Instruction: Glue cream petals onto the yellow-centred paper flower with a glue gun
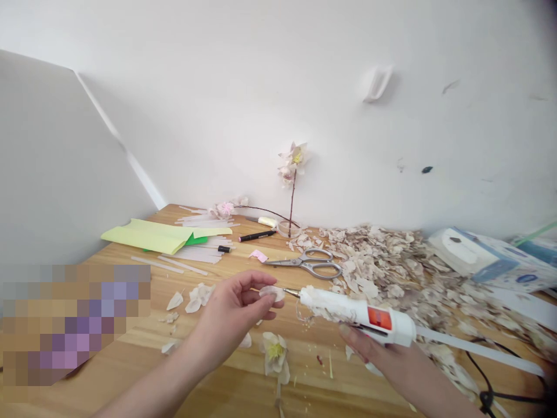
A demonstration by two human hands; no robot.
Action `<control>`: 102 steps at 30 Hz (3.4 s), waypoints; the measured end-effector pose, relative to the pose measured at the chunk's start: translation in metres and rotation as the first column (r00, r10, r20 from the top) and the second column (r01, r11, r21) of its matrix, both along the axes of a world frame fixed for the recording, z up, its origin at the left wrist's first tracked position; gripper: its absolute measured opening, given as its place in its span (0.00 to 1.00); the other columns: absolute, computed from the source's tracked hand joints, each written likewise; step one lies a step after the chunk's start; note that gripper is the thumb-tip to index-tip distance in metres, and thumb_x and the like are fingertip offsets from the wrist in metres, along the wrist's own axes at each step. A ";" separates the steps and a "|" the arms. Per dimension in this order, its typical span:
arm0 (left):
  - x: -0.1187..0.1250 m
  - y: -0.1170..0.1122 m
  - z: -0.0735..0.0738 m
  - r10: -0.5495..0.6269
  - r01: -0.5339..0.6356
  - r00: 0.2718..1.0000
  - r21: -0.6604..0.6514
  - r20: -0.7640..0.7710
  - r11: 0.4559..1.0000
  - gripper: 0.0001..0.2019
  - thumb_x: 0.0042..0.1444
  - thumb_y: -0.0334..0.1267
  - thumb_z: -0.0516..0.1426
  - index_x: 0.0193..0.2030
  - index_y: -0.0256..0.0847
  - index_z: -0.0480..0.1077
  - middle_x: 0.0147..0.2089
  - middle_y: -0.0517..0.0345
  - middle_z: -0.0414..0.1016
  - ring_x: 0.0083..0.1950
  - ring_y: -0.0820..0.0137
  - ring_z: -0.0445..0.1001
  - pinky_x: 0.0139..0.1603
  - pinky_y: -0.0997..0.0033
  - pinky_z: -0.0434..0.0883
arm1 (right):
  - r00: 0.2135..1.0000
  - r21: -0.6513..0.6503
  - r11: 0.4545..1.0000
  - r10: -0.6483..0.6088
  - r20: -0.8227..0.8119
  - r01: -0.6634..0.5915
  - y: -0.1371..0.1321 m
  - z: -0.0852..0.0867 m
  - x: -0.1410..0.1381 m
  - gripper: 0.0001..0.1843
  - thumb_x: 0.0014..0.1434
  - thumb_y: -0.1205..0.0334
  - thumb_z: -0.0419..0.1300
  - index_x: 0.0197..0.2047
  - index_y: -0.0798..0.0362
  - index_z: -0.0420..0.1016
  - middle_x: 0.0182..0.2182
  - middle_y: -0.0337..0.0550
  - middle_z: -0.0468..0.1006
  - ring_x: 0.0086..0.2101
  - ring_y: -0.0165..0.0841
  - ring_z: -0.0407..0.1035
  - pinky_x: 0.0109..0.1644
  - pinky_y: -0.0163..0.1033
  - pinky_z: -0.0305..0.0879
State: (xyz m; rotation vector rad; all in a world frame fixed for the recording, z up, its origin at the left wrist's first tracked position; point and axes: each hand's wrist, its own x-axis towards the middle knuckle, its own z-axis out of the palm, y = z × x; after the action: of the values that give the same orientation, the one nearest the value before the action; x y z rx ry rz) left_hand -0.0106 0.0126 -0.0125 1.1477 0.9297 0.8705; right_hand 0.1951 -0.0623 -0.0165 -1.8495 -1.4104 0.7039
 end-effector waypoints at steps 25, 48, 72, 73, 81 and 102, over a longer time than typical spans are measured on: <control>-0.001 0.001 0.002 -0.004 0.004 1.000 -0.003 -0.009 1.000 0.12 0.44 0.38 0.63 0.36 0.38 0.70 0.28 0.59 0.78 0.37 0.67 0.78 0.36 0.73 0.73 | 1.000 0.017 1.000 0.012 -0.028 -0.012 0.001 0.001 0.002 0.18 0.47 0.43 0.56 0.19 0.49 0.69 0.14 0.37 0.66 0.22 0.36 0.66 0.30 0.38 0.65; -0.002 0.000 0.005 0.011 -0.011 1.000 0.004 0.012 1.000 0.11 0.44 0.36 0.63 0.36 0.38 0.71 0.28 0.59 0.79 0.36 0.69 0.78 0.34 0.76 0.73 | 0.999 0.032 0.999 0.016 -0.036 -0.015 0.001 0.006 -0.002 0.18 0.45 0.46 0.57 0.15 0.48 0.60 0.13 0.35 0.64 0.26 0.38 0.69 0.35 0.40 0.66; -0.001 0.000 0.001 -0.002 0.002 1.000 0.006 0.008 1.000 0.11 0.44 0.37 0.63 0.36 0.38 0.71 0.29 0.58 0.79 0.36 0.68 0.78 0.34 0.76 0.74 | 0.998 0.055 0.998 -0.015 -0.057 0.018 0.004 -0.007 0.003 0.17 0.46 0.44 0.57 0.21 0.49 0.69 0.25 0.41 0.78 0.32 0.42 0.72 0.34 0.40 0.66; -0.001 0.001 0.001 0.000 0.000 1.000 0.005 0.009 1.000 0.11 0.44 0.37 0.63 0.36 0.38 0.71 0.29 0.58 0.79 0.36 0.68 0.78 0.34 0.76 0.74 | 0.999 0.073 0.997 -0.016 -0.033 0.019 0.007 -0.009 0.005 0.17 0.47 0.44 0.56 0.22 0.49 0.69 0.26 0.41 0.78 0.33 0.42 0.72 0.34 0.40 0.66; -0.014 0.023 -0.002 0.154 -0.155 0.988 0.123 0.021 0.980 0.13 0.44 0.39 0.63 0.37 0.39 0.71 0.33 0.58 0.78 0.39 0.69 0.77 0.36 0.76 0.74 | 0.750 -0.050 0.915 0.359 0.556 -0.401 0.030 -0.034 0.029 0.06 0.50 0.64 0.56 0.31 0.50 0.60 0.31 0.41 0.71 0.27 0.34 0.64 0.29 0.37 0.56; -0.015 0.022 0.000 0.166 -0.160 0.986 0.170 -0.023 0.972 0.13 0.45 0.41 0.62 0.39 0.40 0.73 0.35 0.57 0.74 0.38 0.69 0.72 0.34 0.74 0.73 | 0.739 0.027 0.831 0.480 0.472 -0.556 0.015 -0.036 -0.004 0.17 0.49 0.75 0.53 0.42 0.51 0.62 0.40 0.43 0.69 0.41 0.38 0.63 0.44 0.42 0.60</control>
State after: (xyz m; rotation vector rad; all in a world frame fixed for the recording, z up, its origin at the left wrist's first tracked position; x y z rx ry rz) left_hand -0.0254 0.0347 -0.0126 1.2472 1.0061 1.0805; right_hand 0.1913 -0.0470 -0.0528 -1.5357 -2.2767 0.3965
